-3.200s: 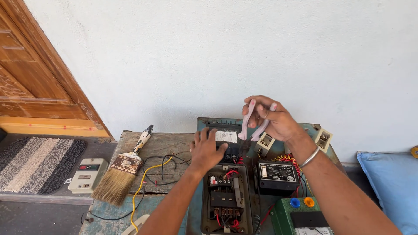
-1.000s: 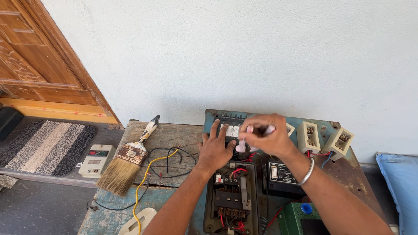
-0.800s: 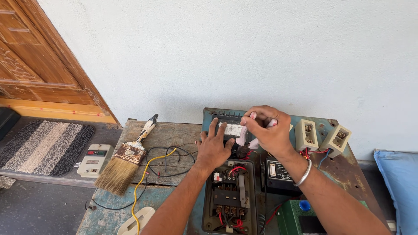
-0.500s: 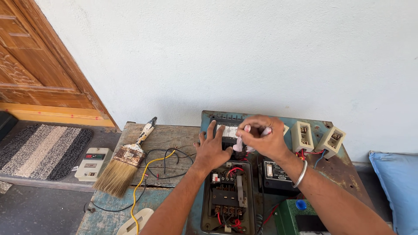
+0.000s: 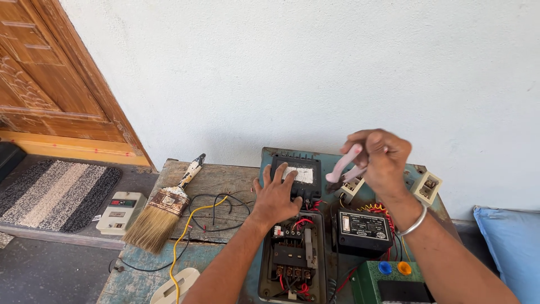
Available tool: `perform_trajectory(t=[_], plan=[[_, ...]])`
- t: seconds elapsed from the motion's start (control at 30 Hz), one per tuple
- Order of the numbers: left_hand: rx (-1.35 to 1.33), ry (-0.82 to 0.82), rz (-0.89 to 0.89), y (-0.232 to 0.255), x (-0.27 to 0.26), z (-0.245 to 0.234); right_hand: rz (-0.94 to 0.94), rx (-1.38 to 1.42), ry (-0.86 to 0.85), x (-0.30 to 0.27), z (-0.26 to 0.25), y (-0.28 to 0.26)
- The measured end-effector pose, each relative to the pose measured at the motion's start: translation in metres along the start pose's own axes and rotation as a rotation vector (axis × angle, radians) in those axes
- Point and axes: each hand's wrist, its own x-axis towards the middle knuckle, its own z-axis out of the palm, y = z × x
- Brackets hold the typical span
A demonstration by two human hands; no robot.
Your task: The person works on an electrical starter unit, using screwdrivers and pliers to loosen terminal screws, handle wires, and disassemble connections on the panel.
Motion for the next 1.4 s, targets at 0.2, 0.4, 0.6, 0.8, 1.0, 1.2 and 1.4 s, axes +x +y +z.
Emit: perform_trajectory(t=[0.2, 0.4, 0.6, 0.8, 1.0, 1.2, 1.4], plan=[[0.049, -0.063, -0.037, 0.005, 0.000, -0.004, 0.108, 0.047, 0.233, 0.000, -0.021, -0.016], [0.021, -0.053, -0.038, 0.000, 0.007, 0.003, 0.322, 0.343, 0.252, -0.017, -0.076, -0.032], [0.010, -0.028, -0.020, -0.005, 0.010, 0.013, 0.267, 0.456, -0.145, -0.048, -0.107, -0.121], [-0.006, -0.014, -0.006, -0.007, 0.012, 0.011, 0.597, 0.007, -0.382, -0.125, -0.107, -0.221], [0.042, -0.002, -0.011, -0.007, 0.011, 0.015, 0.984, -0.918, -0.759, -0.237, -0.033, -0.219], [0.032, -0.009, -0.020, -0.007, 0.010, 0.013, 0.628, -1.099, -0.618, -0.294, -0.005, -0.169], [0.017, -0.034, -0.030, -0.003, 0.008, 0.009, -0.032, -1.181, -0.404, -0.325, -0.002, -0.145]])
